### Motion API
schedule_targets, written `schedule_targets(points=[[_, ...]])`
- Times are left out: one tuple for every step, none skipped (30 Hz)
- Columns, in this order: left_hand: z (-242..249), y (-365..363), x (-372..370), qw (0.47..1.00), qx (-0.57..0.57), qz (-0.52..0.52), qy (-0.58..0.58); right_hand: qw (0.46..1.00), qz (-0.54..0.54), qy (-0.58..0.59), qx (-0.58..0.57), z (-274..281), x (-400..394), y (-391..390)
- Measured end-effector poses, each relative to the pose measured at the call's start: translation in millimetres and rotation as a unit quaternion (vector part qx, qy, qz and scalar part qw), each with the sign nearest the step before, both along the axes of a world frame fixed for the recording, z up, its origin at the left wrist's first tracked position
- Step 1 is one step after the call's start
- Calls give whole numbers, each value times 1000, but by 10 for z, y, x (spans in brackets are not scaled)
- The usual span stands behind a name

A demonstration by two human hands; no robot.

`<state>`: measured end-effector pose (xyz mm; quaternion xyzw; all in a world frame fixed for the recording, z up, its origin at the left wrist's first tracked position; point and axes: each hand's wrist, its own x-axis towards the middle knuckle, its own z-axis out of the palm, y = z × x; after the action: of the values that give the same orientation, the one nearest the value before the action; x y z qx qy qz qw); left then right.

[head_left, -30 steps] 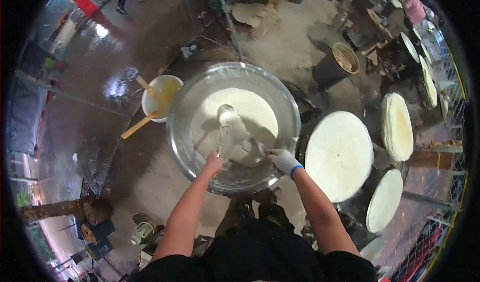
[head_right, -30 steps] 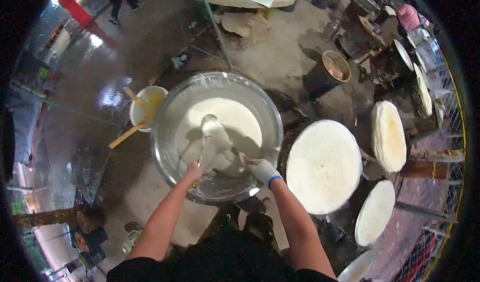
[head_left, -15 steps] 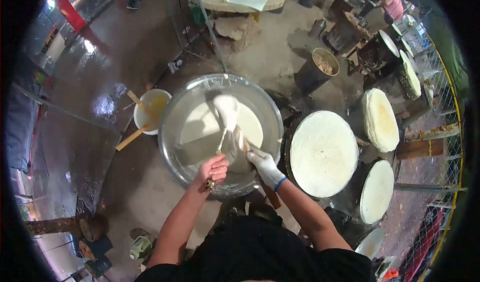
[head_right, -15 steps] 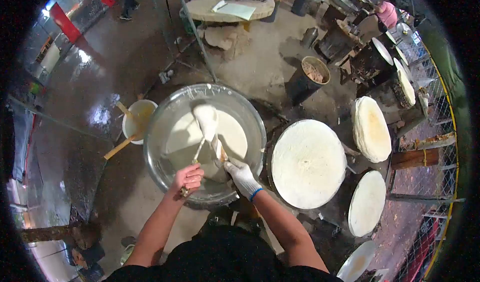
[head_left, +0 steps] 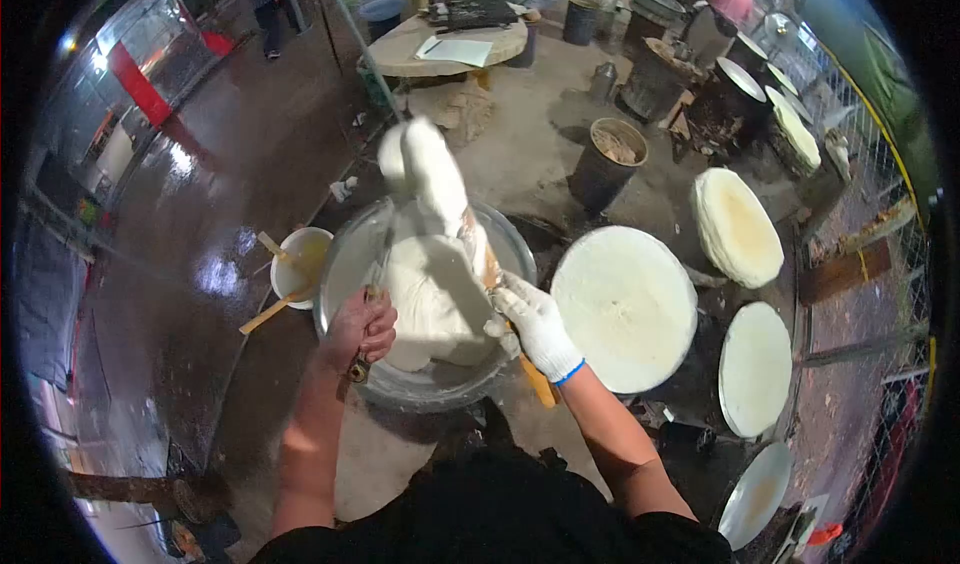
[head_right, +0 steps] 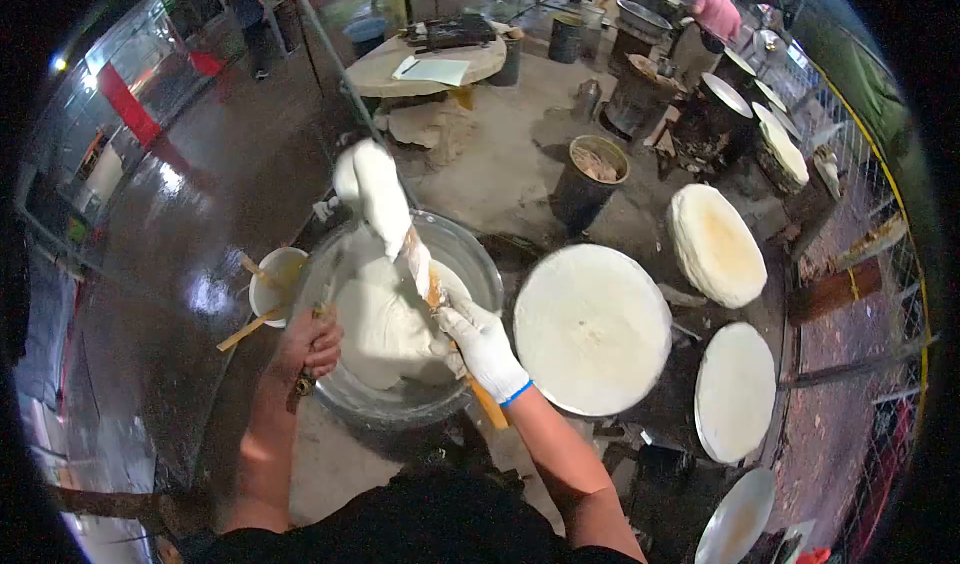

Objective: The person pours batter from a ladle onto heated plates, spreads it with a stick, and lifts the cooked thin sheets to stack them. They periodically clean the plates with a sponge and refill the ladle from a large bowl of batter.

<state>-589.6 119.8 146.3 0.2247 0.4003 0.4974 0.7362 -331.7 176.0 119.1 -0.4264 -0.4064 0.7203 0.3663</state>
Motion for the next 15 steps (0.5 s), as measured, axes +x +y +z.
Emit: schedule_targets(points=[[-101,-53,58,999,-47,-20,-14,999,18,-38,0,-50,137,-55],[-239,-137,132,994,-99,-39,-30,996,38,-79,-4,-175,280,-107],[-426,-226,198,987,-141,-50,-60,991,58,-119,-11,-315,418,-173],[-612,-280,239,978,-179,-59,-89,977,74,-198,19,-429,526,-215],[-703,-312,312,968,-212,-68,-115,971,82,-220,30,-501,642,-279],[-764,-399,421,961,-226,-70,-141,965,90,-242,42,-564,791,-374],[-731,-500,550,967,-217,-71,-115,958,98,-263,52,-538,918,-471],[-672,-604,674,971,-208,-73,-88,955,111,-273,38,-428,1066,-591],[-572,-690,788,976,-196,-76,-58,962,89,-251,59,-393,1182,-698],[-415,-797,896,986,-143,-77,-38,968,66,-229,82,-375,1294,-819],[-219,-930,995,993,-90,-77,-17,972,44,-206,105,-354,1394,-936],[-70,-1017,1078,996,-37,-78,4,976,21,-182,118,-310,1474,-1018],[24,-1055,1150,997,-16,-72,34,979,-1,-158,132,-265,1554,-1100],[96,-1096,1225,996,3,-65,63,982,-18,-131,133,-205,1628,-1173],[141,-1140,1303,994,22,-59,90,985,-34,-105,132,-145,1705,-1262]])
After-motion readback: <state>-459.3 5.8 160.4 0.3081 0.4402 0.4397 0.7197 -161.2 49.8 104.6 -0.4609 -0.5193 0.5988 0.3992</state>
